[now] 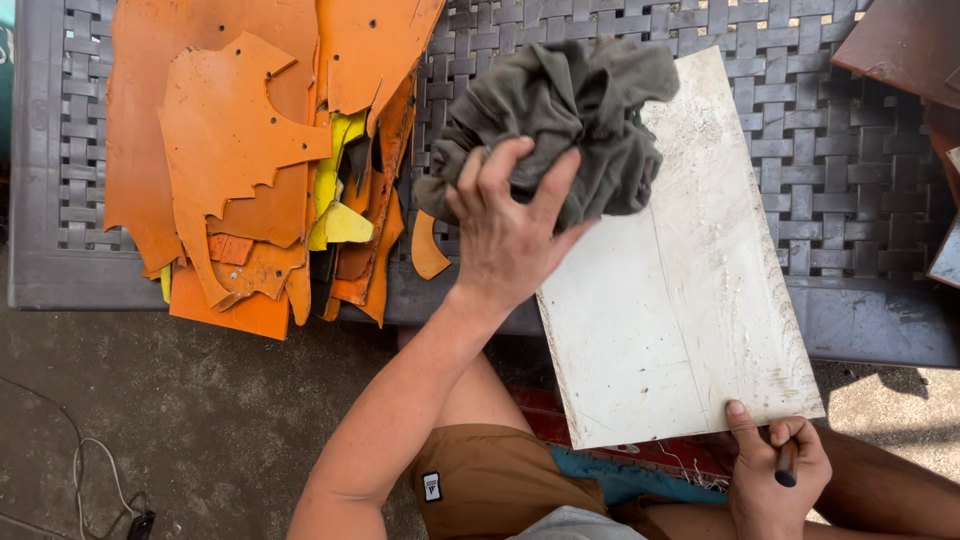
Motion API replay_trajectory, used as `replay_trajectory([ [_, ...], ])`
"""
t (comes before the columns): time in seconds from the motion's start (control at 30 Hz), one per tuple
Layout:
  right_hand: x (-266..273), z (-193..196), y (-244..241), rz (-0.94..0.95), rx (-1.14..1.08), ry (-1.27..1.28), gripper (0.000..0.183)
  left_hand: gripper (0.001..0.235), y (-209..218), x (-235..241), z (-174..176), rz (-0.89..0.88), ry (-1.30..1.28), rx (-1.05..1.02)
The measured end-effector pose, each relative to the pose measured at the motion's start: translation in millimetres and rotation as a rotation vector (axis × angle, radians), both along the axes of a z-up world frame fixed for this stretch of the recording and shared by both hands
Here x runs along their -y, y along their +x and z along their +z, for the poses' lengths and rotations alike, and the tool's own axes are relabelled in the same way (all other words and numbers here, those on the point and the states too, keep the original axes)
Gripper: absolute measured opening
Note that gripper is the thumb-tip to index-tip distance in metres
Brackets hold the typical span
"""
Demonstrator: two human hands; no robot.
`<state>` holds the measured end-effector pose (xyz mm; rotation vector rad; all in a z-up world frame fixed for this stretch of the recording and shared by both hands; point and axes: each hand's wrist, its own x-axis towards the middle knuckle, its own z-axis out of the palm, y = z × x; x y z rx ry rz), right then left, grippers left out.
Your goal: The person uses a sharp tool to cut and shape orange leather pieces on a woven mat. They wipe a white board with a cloth, then continue cutting leather pieces on the board, handling them one at a time.
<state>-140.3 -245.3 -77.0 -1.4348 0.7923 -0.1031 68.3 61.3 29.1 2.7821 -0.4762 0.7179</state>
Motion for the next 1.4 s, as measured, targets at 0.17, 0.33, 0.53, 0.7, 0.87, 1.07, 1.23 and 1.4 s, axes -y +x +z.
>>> replay_trajectory([
  [0.17, -0.8, -1.8, 3.7, 0.006, 0.032, -0.019, 0.038, 0.025, -78.4, -6.6, -8.3, -0.408, -0.260, -0.202],
  [0.33, -2.7, -2.1, 3.0, 0.009, 0.013, -0.047, 0.043, 0.034, -93.2, -20.8, -3.8, -0.130, -0.354, -0.048],
  [0.53, -4.3, 5.3, 6.4, 0.003, -0.031, -0.039, 0.041, 0.065, -47.2, -0.6, 18.7, 0.091, -0.275, -0.244],
  [0.7, -4.8, 5.2, 6.1, 0.008, -0.026, -0.053, 0.042, 0.083, -50.2, 27.6, 10.1, -0.062, 0.002, -0.754],
  [0.87, 0.9, -4.1, -0.4, 0.015, -0.051, -0.058, 0.042, 0.080, -130.4, 67.3, 3.8, -0.220, -0.007, -0.880],
  [1.07, 0.5, -7.6, -2.3, 0.003, -0.109, -0.097, 0.040, 0.079, -82.0, 46.6, -52.9, -0.092, 0.034, -0.745],
  [1.23, 0.9, -6.9, 5.1, 0.017, -0.070, -0.112, 0.045, 0.071, 80.9, -11.8, -71.1, 0.262, 0.013, -0.678],
  [1.4, 5.0, -5.8, 4.4, 0.019, -0.059, -0.120, 0.044, 0.070, 159.8, -18.9, -52.5, 0.473, 0.124, -0.418],
])
